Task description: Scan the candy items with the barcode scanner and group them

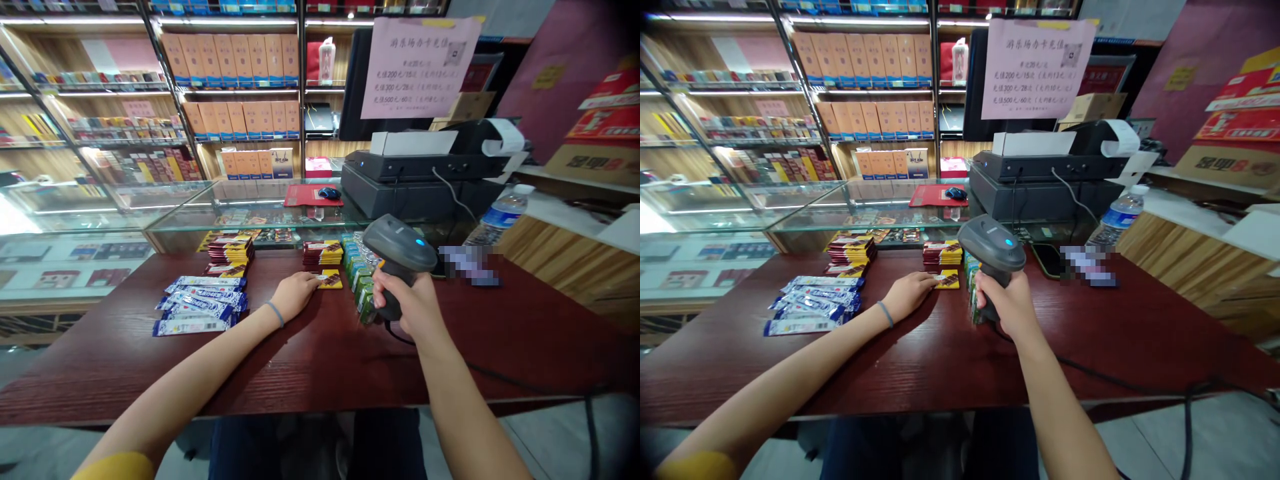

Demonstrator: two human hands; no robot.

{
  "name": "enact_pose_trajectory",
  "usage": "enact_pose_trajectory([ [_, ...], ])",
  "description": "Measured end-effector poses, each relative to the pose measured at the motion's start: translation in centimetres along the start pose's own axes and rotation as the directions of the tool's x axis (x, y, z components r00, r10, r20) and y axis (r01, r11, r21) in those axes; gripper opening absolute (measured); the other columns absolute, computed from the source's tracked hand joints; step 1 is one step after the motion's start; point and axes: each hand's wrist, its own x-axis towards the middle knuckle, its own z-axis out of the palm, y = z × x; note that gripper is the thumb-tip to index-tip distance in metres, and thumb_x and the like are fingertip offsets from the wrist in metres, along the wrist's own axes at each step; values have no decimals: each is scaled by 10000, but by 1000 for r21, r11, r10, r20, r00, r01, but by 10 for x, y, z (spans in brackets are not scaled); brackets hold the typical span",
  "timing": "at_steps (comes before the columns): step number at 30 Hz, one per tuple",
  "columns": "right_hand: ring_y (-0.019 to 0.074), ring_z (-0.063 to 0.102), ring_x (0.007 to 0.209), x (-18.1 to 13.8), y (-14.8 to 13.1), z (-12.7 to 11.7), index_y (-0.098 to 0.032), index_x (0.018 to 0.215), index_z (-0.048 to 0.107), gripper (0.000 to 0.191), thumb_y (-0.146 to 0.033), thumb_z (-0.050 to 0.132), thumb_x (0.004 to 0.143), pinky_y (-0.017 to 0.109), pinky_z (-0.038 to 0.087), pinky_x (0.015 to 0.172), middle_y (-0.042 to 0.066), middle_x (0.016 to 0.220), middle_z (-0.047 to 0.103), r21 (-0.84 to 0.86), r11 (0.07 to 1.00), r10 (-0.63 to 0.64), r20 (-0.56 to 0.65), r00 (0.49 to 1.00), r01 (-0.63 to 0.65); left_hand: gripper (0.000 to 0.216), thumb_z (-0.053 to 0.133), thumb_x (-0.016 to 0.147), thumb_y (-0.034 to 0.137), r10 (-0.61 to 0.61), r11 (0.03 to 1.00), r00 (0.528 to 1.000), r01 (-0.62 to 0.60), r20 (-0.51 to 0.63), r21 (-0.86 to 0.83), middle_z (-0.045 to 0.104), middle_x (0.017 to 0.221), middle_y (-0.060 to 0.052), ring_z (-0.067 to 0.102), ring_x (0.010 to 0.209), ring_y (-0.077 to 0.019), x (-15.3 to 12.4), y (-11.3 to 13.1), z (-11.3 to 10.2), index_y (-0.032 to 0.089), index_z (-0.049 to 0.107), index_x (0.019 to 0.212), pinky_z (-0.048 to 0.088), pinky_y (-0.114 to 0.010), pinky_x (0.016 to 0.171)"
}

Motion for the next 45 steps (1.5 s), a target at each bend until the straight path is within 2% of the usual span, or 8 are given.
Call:
enact_pose_trajectory([
  [9,97,484,399,1,2,-3,-186,820,651,144,-280,753,784,251,398,432,-47,554,587,-1,1000,8,-11,1000,-8,346,453,1032,214,-38,999,999,38,11,26,722,1239,-99,670,1128,-231,29,2,8,236,716,1256,533,-332,992],
  [15,94,484,411,0,-1,-2,-193,644,591,219,-281,747,769,245,386,443,-31,526,571,-45,999,14,-11,1000,-15,350,442,1033,210,-53,998,999,53,-7,25,722,1247,-90,671,1129,-235,28,3,14,231,708,1260,548,-340,969],
  [19,97,494,410,0,-3,-1,-190,670,613,216,-292,773,773,245,392,448,-29,529,582,-42,998,41,-18,999,-42,323,488,1017,227,-34,999,999,34,-38,-5,732,1198,-79,675,1105,-219,26,4,4,237,694,1266,547,-322,956],
  [24,96,503,427,0,0,-4,-194,704,629,222,-319,798,775,237,402,451,-35,555,584,-45,997,64,-11,998,-65,281,520,1016,297,-16,999,971,7,-238,-40,723,1149,-96,659,1111,-231,16,-51,-56,204,688,1222,523,-368,1006],
  [28,107,506,440,-2,4,-5,-202,729,638,242,-358,814,787,250,425,464,-32,556,590,-85,995,59,16,998,-57,257,583,958,228,-208,976,919,215,-335,-16,719,1162,-111,656,1141,-260,-15,-131,-102,177,700,1181,513,-403,1037],
  [32,111,508,434,-7,4,0,-215,776,651,255,-396,831,786,258,417,453,-33,573,607,-74,994,86,43,995,-83,297,597,905,175,-420,898,856,441,-301,2,719,1201,-124,661,1155,-273,-52,-186,-113,170,716,1177,509,-415,1055],
  [39,128,496,462,-12,3,5,-216,760,673,289,-458,829,782,281,411,491,-29,513,561,-142,985,115,91,989,-101,417,569,909,189,-419,894,902,430,-105,125,677,1372,-98,622,1267,-237,-60,-203,-100,225,675,1311,465,-338,1089],
  [45,143,500,452,-10,6,4,-236,757,688,251,-436,841,760,302,409,470,-11,542,580,-137,985,115,95,989,-101,314,598,895,203,-505,840,862,500,-32,212,765,1177,-82,708,1109,-253,-60,-198,-99,273,714,1178,520,-320,938],
])
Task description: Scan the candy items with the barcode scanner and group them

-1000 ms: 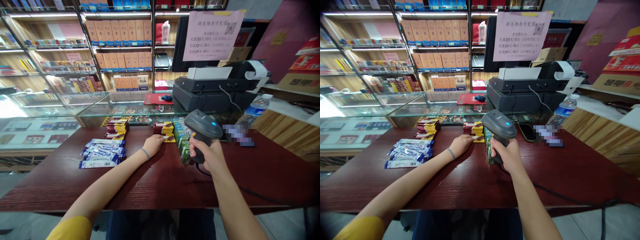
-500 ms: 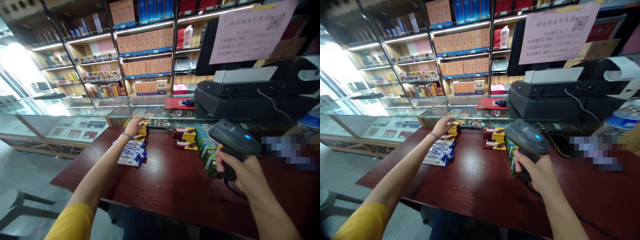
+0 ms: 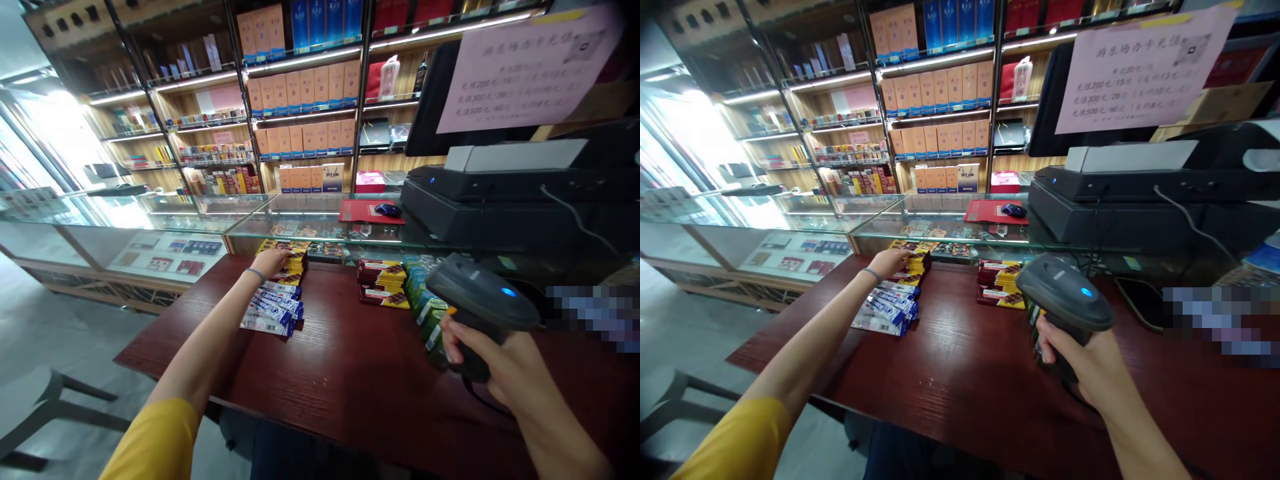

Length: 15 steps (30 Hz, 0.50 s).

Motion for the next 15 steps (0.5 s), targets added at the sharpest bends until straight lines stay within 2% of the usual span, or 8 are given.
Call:
enact_pose_trajectory([
  [4,126,497,467,-2,-3,3,-240,739,683,209,-398,805,799,276,418,491,-19,529,564,12,1000,1,-2,1000,-1,203,563,926,206,-60,998,998,60,-26,14,775,1018,-103,730,1009,-255,-11,5,-5,229,697,1077,517,-320,883],
  [8,129,495,452,1,-1,2,-227,731,661,243,-407,809,800,273,415,474,-21,511,553,4,1000,-23,17,1000,23,191,504,972,224,-146,989,982,146,-118,-6,758,977,-124,733,970,-266,-21,12,-14,187,633,1108,512,-325,839],
  [10,139,497,439,5,3,-2,-223,719,660,267,-426,819,787,287,421,455,-13,516,555,-2,999,-35,26,999,35,168,502,980,247,-222,971,944,193,-244,-138,750,994,-113,728,967,-256,-24,18,-18,190,614,1092,513,-317,829],
  [11,145,499,436,7,5,-4,-222,702,657,281,-436,819,786,294,425,448,-7,516,556,-8,999,-39,35,999,40,138,532,967,267,-270,944,907,183,-322,-276,745,992,-97,724,963,-244,-25,22,-20,197,613,1053,516,-309,828],
  [12,149,502,434,8,7,-5,-222,687,655,292,-444,817,787,300,429,446,-2,516,557,-17,999,-43,43,998,44,112,573,942,289,-327,882,862,131,-388,-452,738,974,-76,719,950,-229,-26,29,-22,202,612,1001,522,-301,828],
  [13,152,504,437,9,9,-6,-223,674,650,301,-447,813,792,304,433,449,1,516,558,-24,999,-45,50,998,47,113,617,907,310,-394,770,816,41,-423,-637,726,941,-54,714,927,-213,-28,37,-24,204,605,943,531,-295,825],
  [14,153,506,441,10,10,-7,-223,668,645,306,-446,809,798,303,435,454,0,515,559,-27,998,-48,53,997,49,143,657,868,327,-454,609,785,-73,-422,-790,712,911,-34,707,902,-197,-29,46,-25,203,594,898,543,-295,823],
  [15,152,508,447,9,10,-7,-222,673,644,302,-440,807,802,298,434,460,-3,515,560,-25,998,-49,55,997,51,179,682,839,345,-492,416,783,-174,-382,-893,697,890,-18,702,878,-182,-31,57,-26,202,581,879,557,-299,819],
])
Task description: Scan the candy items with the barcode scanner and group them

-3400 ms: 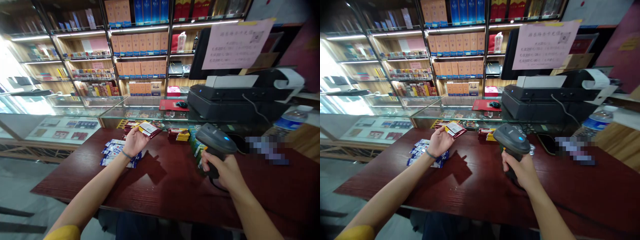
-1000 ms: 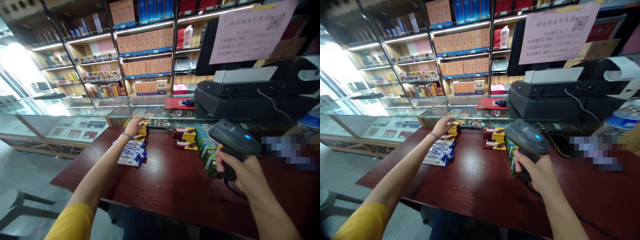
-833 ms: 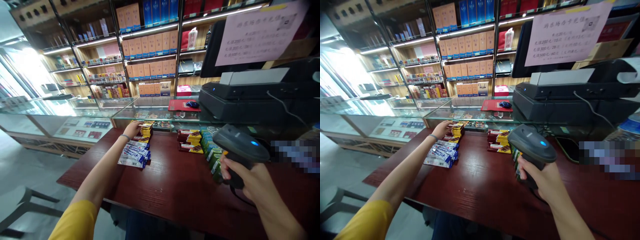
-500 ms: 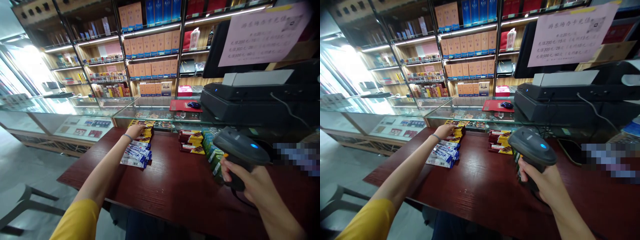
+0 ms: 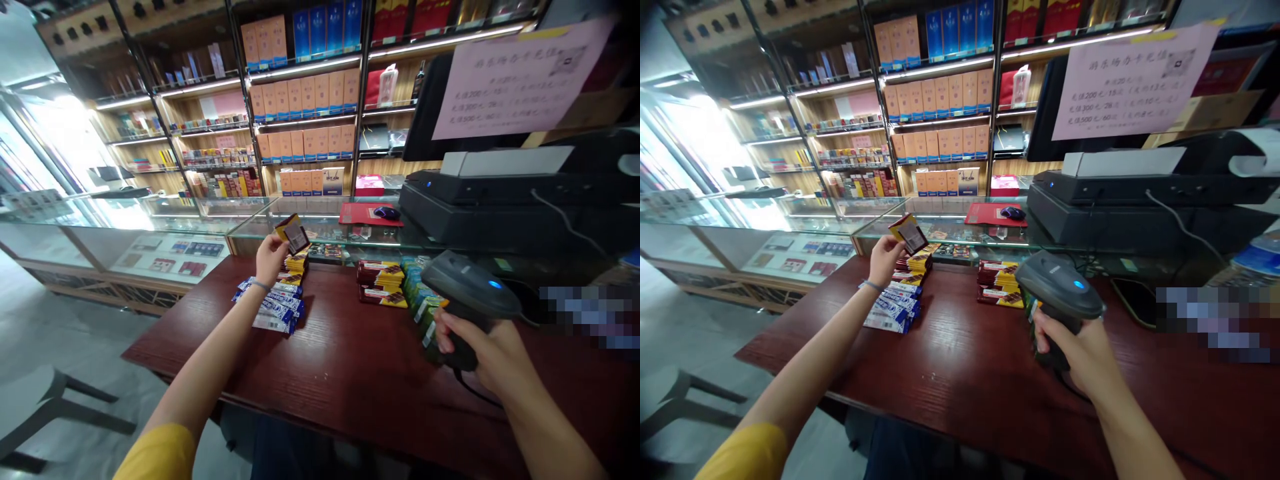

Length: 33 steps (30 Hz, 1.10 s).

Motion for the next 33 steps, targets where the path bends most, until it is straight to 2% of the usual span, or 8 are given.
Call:
enact_pose_trajectory([
  [2,144,505,451,-1,0,3,-219,705,649,281,-425,812,801,285,428,463,-12,522,566,23,1000,-1,-3,1000,1,251,737,792,363,-120,921,992,123,31,-371,687,911,-1,699,868,-158,-14,12,14,204,569,888,578,-317,836],
  [3,140,504,452,-2,-1,4,-217,726,652,267,-417,813,801,280,427,465,-17,528,570,38,999,0,-8,1000,0,280,767,773,357,-170,859,983,180,66,-479,690,932,1,700,871,-146,-22,18,22,205,572,905,582,-322,857],
  [6,130,495,454,-6,-4,11,-210,735,642,257,-395,803,810,268,415,476,-24,529,572,56,998,11,-26,1000,-10,320,817,753,319,-294,720,946,313,137,-619,708,964,5,715,885,-124,-44,32,41,209,582,941,568,-327,946],
  [11,130,501,466,-7,-5,17,-205,666,609,281,-382,732,846,268,409,513,-25,491,552,-43,999,-5,11,1000,5,368,823,758,288,-425,608,874,467,234,-642,755,1081,-40,741,1010,-179,-76,35,70,213,615,1053,552,-390,1023],
  [15,142,518,467,-8,2,23,-207,683,604,254,-371,685,859,285,429,537,-26,486,561,-189,982,21,62,998,-9,395,831,732,228,-461,562,841,524,284,-639,764,1098,-54,752,971,-181,-94,26,84,200,634,1073,567,-402,1014],
  [21,169,534,470,-15,7,39,-228,728,594,180,-360,660,830,301,439,530,-38,475,553,-376,926,59,50,997,-35,435,826,753,238,-444,583,846,523,295,-622,758,1150,-64,749,1023,-194,-102,15,87,212,624,1137,563,-429,1037],
  [30,173,494,428,-18,6,45,-227,737,677,81,-297,692,776,301,391,493,-47,422,524,-422,907,0,-10,1000,-4,338,814,776,222,-425,582,846,527,322,-619,746,1210,-113,708,1159,-238,-103,24,85,182,677,1083,558,-396,1044],
  [33,174,503,431,-18,5,46,-228,710,654,114,-317,680,777,303,400,496,-46,416,525,-448,893,24,-37,999,-38,362,812,768,205,-451,561,841,528,300,-637,755,1181,-99,733,1083,-222,-103,24,85,187,669,1100,572,-407,1023],
])
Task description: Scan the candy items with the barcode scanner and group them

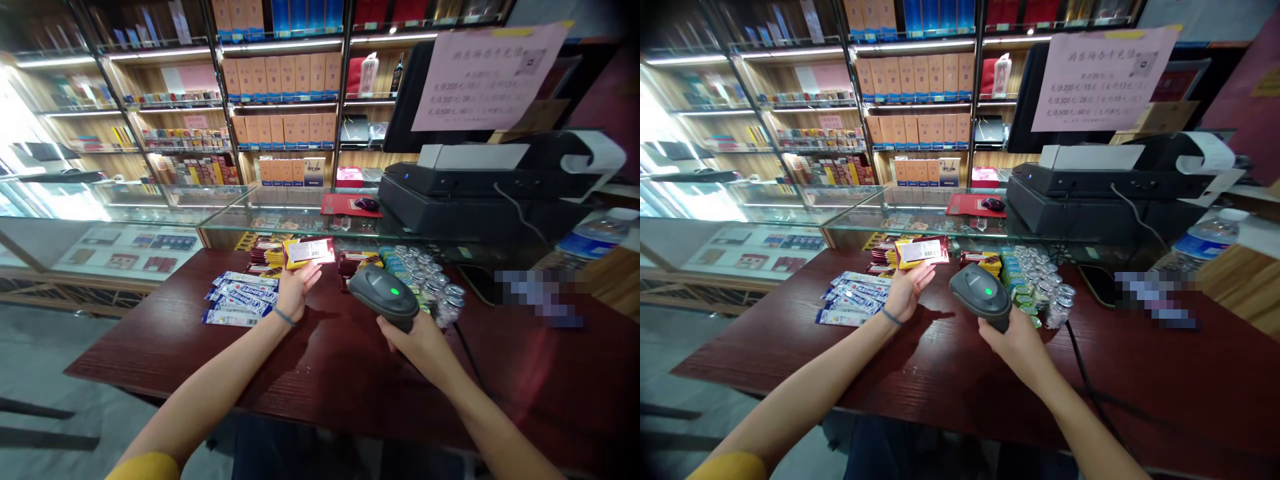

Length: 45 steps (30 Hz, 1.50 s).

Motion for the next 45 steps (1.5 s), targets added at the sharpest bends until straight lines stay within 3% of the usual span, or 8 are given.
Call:
enact_pose_trajectory([
  [8,156,529,447,4,6,-5,-230,671,585,179,-326,664,799,299,452,536,-43,459,551,59,998,-14,24,1000,12,413,838,727,248,42,999,999,-42,10,7,745,1104,-47,725,1017,-189,1,-2,-1,208,630,1082,571,-415,1002],
  [14,121,497,444,13,7,-21,-209,604,566,287,-321,667,849,267,418,527,-28,448,544,278,960,-29,5,1000,27,326,813,742,331,236,950,972,-228,-13,214,683,935,11,668,864,-128,6,-8,-4,196,585,931,571,-284,823],
  [20,98,493,421,17,1,-35,-195,627,600,245,-303,716,813,236,406,462,-32,489,554,512,859,-4,-14,1000,10,210,702,865,338,382,678,887,-460,260,573,712,921,-42,666,841,-164,13,-10,-2,168,692,988,543,-292,791],
  [23,95,501,406,20,3,-40,-192,659,616,224,-309,754,790,239,415,433,-38,536,569,572,820,11,-36,999,12,147,653,922,284,404,337,754,-649,518,682,687,930,-45,646,876,-175,13,-10,6,195,727,1013,534,-294,798],
  [27,93,501,404,23,6,-46,-194,657,611,223,-300,765,778,245,416,418,-44,567,575,633,774,25,-33,999,2,214,536,1007,232,179,-168,572,-784,801,597,651,976,-64,621,921,-187,13,-22,18,214,705,1137,514,-303,832],
  [31,83,495,406,25,6,-52,-188,629,591,249,-290,757,784,241,402,423,-50,567,557,660,751,10,-49,999,25,244,465,1042,248,-87,-455,557,-760,826,464,638,1023,-99,607,981,-228,14,-43,30,198,685,1134,510,-326,806],
  [37,77,495,402,26,5,-54,-178,605,596,263,-294,748,787,241,401,426,-48,565,551,662,748,-3,-79,997,54,297,405,1047,200,-299,-536,565,-766,769,355,634,1096,-125,603,1014,-249,13,-62,48,168,636,1230,523,-346,788],
  [45,82,485,406,24,4,-54,-185,627,595,244,-295,737,792,239,399,437,-45,538,560,637,769,1,-81,997,51,351,413,1050,204,-351,-510,607,-763,713,397,622,1154,-117,604,1078,-233,11,-71,54,199,571,1364,537,-316,825],
])
